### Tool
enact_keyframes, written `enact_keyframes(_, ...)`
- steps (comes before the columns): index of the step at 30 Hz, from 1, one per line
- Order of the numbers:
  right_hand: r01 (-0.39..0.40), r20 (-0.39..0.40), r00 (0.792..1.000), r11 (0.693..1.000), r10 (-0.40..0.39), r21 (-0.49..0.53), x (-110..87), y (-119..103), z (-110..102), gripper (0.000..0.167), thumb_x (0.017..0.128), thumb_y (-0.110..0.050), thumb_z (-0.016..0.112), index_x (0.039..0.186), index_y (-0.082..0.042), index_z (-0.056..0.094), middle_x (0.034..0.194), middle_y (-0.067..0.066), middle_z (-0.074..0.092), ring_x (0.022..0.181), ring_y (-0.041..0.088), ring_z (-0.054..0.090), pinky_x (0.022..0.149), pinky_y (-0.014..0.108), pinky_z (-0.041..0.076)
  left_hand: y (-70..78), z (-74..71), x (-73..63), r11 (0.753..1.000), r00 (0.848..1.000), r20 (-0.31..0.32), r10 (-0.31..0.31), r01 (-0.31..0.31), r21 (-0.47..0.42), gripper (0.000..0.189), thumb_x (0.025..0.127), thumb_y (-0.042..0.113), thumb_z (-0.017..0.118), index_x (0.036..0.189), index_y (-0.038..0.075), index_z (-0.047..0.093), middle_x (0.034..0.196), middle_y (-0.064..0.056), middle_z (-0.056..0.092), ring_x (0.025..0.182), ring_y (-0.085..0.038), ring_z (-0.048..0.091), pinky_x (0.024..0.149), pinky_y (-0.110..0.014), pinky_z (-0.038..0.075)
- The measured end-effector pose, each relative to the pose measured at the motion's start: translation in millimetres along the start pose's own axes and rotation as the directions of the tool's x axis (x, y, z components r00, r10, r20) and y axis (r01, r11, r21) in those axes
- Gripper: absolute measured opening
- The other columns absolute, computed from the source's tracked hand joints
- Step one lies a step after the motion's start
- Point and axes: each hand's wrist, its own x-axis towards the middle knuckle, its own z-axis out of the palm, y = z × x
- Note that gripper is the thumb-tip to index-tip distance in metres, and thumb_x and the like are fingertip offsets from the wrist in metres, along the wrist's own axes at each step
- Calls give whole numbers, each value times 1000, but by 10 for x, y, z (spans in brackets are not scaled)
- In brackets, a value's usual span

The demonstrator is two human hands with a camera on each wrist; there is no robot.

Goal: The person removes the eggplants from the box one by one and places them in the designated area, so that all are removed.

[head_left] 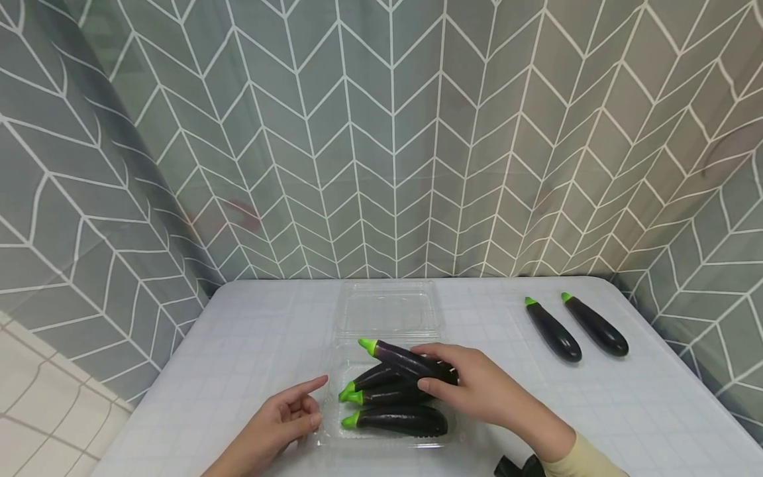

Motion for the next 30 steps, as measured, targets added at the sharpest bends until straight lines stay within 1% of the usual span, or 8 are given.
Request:
enact_keyframes(2,-21,-11,1000,1000,21,8,-6,24,-23,45,94,-47,65,134,-29,59,118,-10,65,91,8,60,69,27,51,-9,0,1,1000,1000,1,4,-4,-3,66,94,10,67,151,-3,35,98,-11,59,78,-12,56,68,-24,49)
enact_keyframes(4,-33,-31,999,999,34,11,-16,53,-46,45,94,-46,66,135,-30,59,115,-9,65,90,9,60,68,27,51,-18,1,1,1000,1000,4,9,-9,-4,66,95,10,67,151,-3,34,98,-10,59,77,-11,55,68,-24,48)
enact_keyframes(6,-38,-56,998,999,38,2,-31,84,-72,47,93,-46,66,137,-30,58,117,-9,65,93,12,61,69,27,51,-24,1,3,1000,1000,6,15,-15,-4,66,95,9,66,151,-3,34,98,-10,59,77,-11,55,68,-24,48)
enact_keyframes(8,-48,-79,996,999,47,-14,-49,118,-97,50,93,-48,65,139,-30,56,119,-8,65,100,13,61,73,27,52,-24,0,7,1000,1000,7,19,-19,-2,66,95,9,66,151,-3,34,97,-10,59,77,-11,55,67,-23,48)
enact_keyframes(11,-70,-103,992,997,68,-23,-79,161,-134,54,94,-49,64,143,-28,53,121,-2,65,100,13,63,75,28,52,-25,-2,10,1000,1000,10,23,-22,-3,66,95,9,66,151,-3,34,97,-10,59,77,-11,55,67,-23,48)
enact_keyframes(15,-109,-124,986,994,108,-7,-119,190,-182,55,94,-48,65,143,-25,54,114,3,65,90,13,64,70,28,52,-27,-11,12,1000,999,21,31,-31,0,65,95,8,66,151,-4,34,97,-10,59,76,-10,55,67,-23,48)
enact_keyframes(21,-180,-161,971,984,178,2,-179,245,-261,54,93,-46,67,141,-23,56,111,2,65,91,15,64,68,29,51,-31,-14,9,999,999,27,40,-40,4,65,95,8,65,151,-4,33,97,-10,59,76,-10,55,68,-23,48)
enact_keyframes(30,-273,-202,941,962,273,27,-225,416,-353,58,92,-48,67,141,-21,54,116,7,65,94,17,66,67,31,52,-35,-16,12,999,999,29,38,-38,3,64,96,8,64,151,-5,32,97,-10,59,76,-9,55,67,-23,48)
